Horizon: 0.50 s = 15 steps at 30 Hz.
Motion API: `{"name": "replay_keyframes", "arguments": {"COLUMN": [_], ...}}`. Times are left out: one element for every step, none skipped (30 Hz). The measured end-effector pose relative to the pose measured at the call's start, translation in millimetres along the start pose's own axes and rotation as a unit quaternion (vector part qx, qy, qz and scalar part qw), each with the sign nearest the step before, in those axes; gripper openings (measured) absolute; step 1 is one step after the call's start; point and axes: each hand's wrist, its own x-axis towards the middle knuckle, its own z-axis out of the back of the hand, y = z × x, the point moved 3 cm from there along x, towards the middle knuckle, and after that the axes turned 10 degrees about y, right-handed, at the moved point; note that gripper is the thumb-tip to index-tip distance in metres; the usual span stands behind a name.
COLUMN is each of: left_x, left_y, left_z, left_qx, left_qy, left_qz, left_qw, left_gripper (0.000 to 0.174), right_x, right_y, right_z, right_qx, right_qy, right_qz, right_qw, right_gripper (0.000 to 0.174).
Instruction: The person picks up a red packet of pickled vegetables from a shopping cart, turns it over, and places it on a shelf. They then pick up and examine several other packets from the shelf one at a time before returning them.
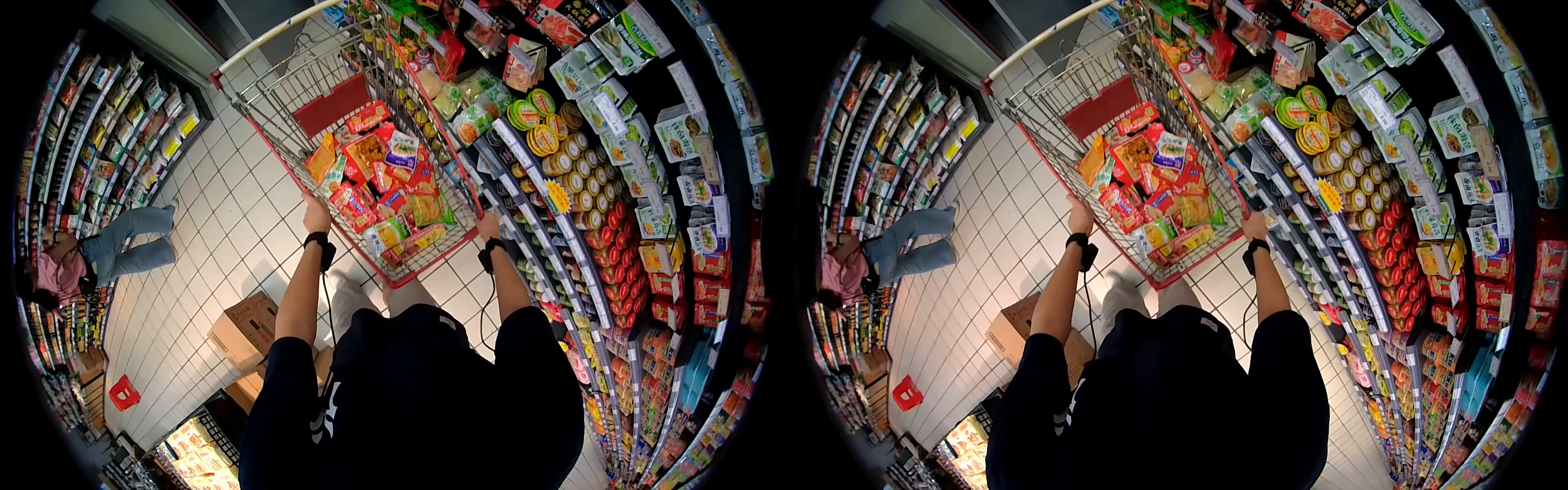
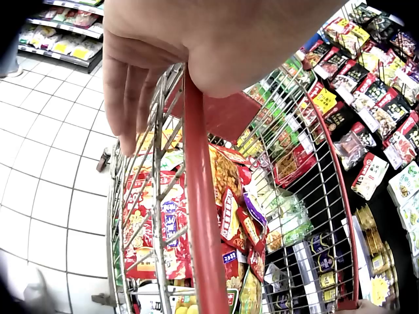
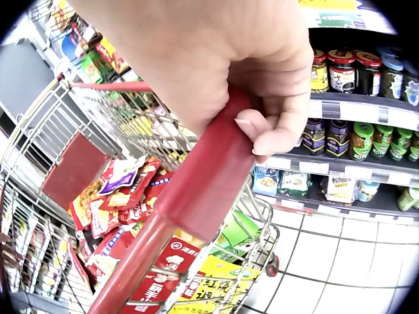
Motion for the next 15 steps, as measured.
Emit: {"name": "replay_keyframes", "arguments": {"left_x": [2.0,4.8,10.3,14.7,14.6,16.7,11.4,-0.1,-4.6,0.5,4.7,9.0,14.9,24.9,30.8], "left_y": [-3.1,-3.0,6.2,9.2,9.2,6.8,-4.6,-28.4,-40.7,-39.8,-33.4,-30.6,-28.2,-23.0,-21.8], "left_z": [0.2,-1.6,-14.7,-23.3,-25.2,-23.3,-12.1,3.1,10.8,13.4,19.7,24.4,29.7,39.9,54.1], "left_qx": [0.012,0.008,0.011,0.043,0.074,0.149,0.15,0.234,0.316,0.316,0.318,0.341,0.363,0.321,0.322], "left_qy": [0.001,-0.027,-0.024,-0.153,-0.278,-0.279,-0.277,-0.256,-0.232,-0.221,-0.217,-0.135,-0.052,-0.033,-0.029], "left_qz": [-0.021,-0.04,-0.039,-0.105,-0.169,-0.174,-0.176,-0.216,-0.254,-0.293,-0.295,-0.33,-0.362,-0.422,-0.426], "left_qw": [1.0,0.999,0.999,0.982,0.943,0.933,0.933,0.913,0.884,0.875,0.875,0.87,0.857,0.847,0.845], "left_gripper": [0.052,0.061,0.061,0.065,0.068,0.072,0.072,0.07,0.068,0.062,0.062,0.058,0.055,0.056,0.056], "right_x": [-2.9,-4.8,-15.5,-30.0,-43.0,-51.5,-63.2,-78.9,-97.2,-112.9,-120.0,-122.6,-122.8,-121.2,-117.1], "right_y": [1.7,3.1,7.5,15.6,21.6,27.4,35.3,49.8,65.4,79.0,86.1,93.0,101.2,110.5,117.9], "right_z": [1.5,1.3,-2.8,-3.5,-7.4,-17.2,-24.6,-26.4,-26.2,-25.4,-29.7,-33.4,-35.9,-37.6,-36.9], "right_qx": [0.017,0.058,0.059,0.139,0.217,0.238,0.239,0.187,0.133,0.148,0.149,0.061,-0.028,-0.029,-0.028], "right_qy": [-0.038,-0.028,-0.025,-0.07,-0.116,-0.136,-0.137,-0.168,-0.197,-0.194,-0.193,-0.218,-0.24,-0.259,-0.26], "right_qz": [-0.006,-0.017,-0.019,-0.014,-0.009,0.068,0.065,0.071,0.075,0.09,0.086,0.083,0.078,0.098,0.092], "right_qw": [0.999,0.998,0.998,0.988,0.969,0.959,0.959,0.965,0.969,0.966,0.966,0.971,0.967,0.961,0.961], "right_gripper": [0.038,0.052,0.052,0.062,0.073,0.088,0.088,0.088,0.088,0.083,0.083,0.079,0.075,0.059,0.059]}}
